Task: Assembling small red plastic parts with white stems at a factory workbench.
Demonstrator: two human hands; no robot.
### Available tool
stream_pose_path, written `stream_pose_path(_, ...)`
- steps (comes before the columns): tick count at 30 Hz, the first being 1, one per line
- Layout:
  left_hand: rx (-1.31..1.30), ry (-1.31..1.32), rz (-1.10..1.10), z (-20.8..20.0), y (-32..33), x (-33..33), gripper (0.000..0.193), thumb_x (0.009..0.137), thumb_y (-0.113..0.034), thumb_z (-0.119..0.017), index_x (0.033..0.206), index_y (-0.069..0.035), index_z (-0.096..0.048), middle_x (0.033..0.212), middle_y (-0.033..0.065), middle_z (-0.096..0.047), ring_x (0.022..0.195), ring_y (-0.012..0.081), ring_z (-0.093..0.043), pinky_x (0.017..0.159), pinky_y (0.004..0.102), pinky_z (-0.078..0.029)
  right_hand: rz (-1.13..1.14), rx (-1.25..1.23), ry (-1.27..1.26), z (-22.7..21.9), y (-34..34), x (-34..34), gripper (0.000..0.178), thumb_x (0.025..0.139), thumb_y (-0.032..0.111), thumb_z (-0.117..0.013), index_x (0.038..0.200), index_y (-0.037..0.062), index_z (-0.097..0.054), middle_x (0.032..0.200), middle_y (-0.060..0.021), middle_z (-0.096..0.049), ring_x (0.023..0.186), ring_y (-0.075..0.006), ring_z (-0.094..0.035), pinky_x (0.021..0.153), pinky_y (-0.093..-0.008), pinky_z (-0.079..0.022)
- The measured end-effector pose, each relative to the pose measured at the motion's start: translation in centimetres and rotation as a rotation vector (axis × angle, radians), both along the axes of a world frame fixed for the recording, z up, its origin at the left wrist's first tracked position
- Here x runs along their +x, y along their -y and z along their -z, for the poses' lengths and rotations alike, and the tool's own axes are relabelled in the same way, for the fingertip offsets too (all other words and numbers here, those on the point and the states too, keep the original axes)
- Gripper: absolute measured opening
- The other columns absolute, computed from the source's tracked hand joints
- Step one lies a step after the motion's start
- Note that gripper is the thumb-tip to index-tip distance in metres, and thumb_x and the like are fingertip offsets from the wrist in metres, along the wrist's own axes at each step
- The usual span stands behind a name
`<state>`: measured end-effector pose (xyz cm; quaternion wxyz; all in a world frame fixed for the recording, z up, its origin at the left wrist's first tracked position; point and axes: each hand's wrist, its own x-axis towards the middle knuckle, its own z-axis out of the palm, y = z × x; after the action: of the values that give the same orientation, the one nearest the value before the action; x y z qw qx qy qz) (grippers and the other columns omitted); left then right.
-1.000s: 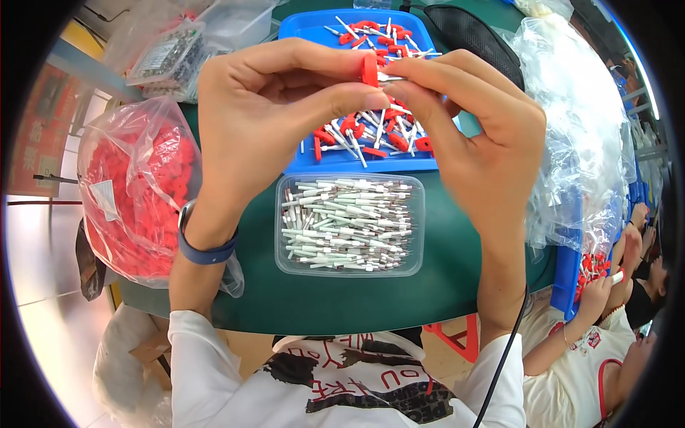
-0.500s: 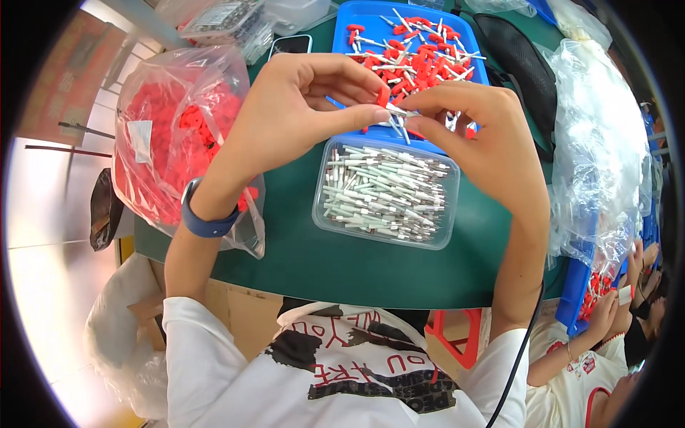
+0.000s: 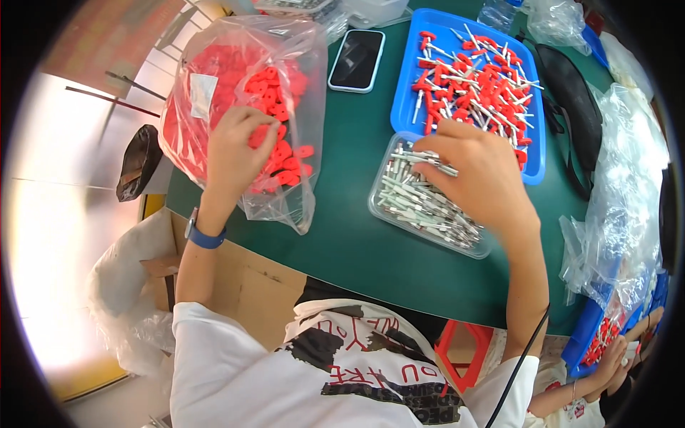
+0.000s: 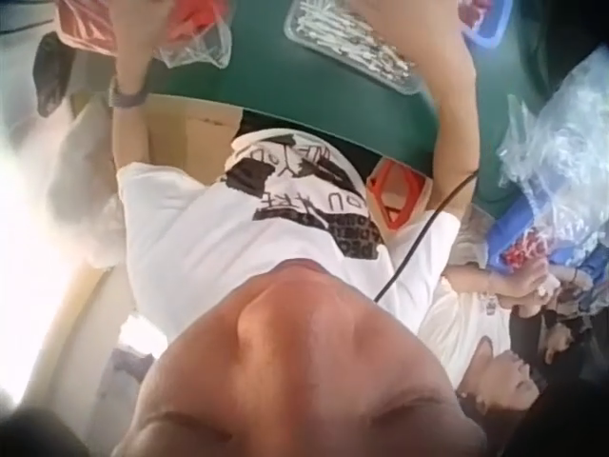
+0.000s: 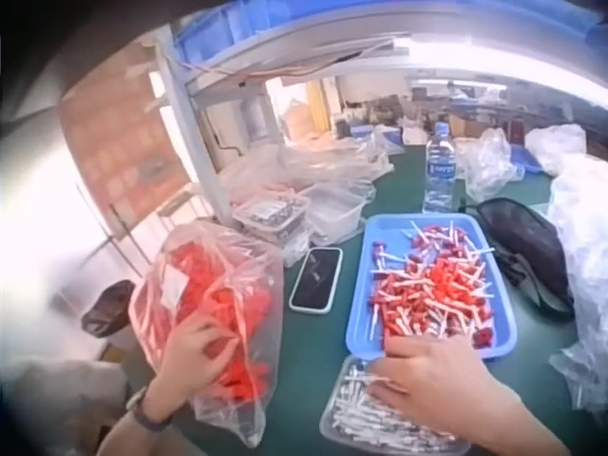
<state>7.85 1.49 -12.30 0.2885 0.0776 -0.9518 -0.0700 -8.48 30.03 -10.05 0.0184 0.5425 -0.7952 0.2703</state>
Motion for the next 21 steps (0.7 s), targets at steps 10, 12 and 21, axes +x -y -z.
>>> stream_pose_path(10,0.028,0.403,0.046,-0.4,0.8,0.5,0.022,0.074,-0.022,-0.073,0.086,-0.004,-0.071,0.083,0.0081,-0.061,0.083,0.0264,-0.059,0.071,0.0381,-0.049,-0.005,-0.039,-0.099,1.3,1.0,0.3,0.008,0.077,0.011,-0.069,0.084,0.0079,-0.066,0.068,-0.0037,-0.057,0.060,-0.0220,-0.059,0.052,-0.0344,-0.044)
stream_pose_path(12,0.083,0.381,0.081,-0.8,0.7,1.2,0.023,0.073,-0.020,-0.075,0.089,-0.004,-0.072,0.082,0.0081,-0.060,0.084,0.0266,-0.059,0.073,0.0362,-0.049,0.044,-0.152,-0.028,0.0,1.0,0.3,0.006,0.077,0.011,-0.065,0.082,0.0093,-0.062,0.065,-0.0035,-0.061,0.054,-0.0240,-0.059,0.048,-0.0359,-0.044)
stream_pose_path(21,0.319,0.229,-0.062,-1.9,0.2,1.1,0.013,0.082,-0.010,-0.068,0.091,-0.001,-0.070,0.076,0.0056,-0.066,0.060,0.0134,-0.057,0.058,0.0258,-0.047,0.110,-0.532,0.364,-3.0,-1.3,-1.0,0.008,0.084,-0.003,-0.057,0.090,0.0029,-0.055,0.076,0.0004,-0.058,0.056,-0.0015,-0.048,0.049,-0.0156,-0.032)
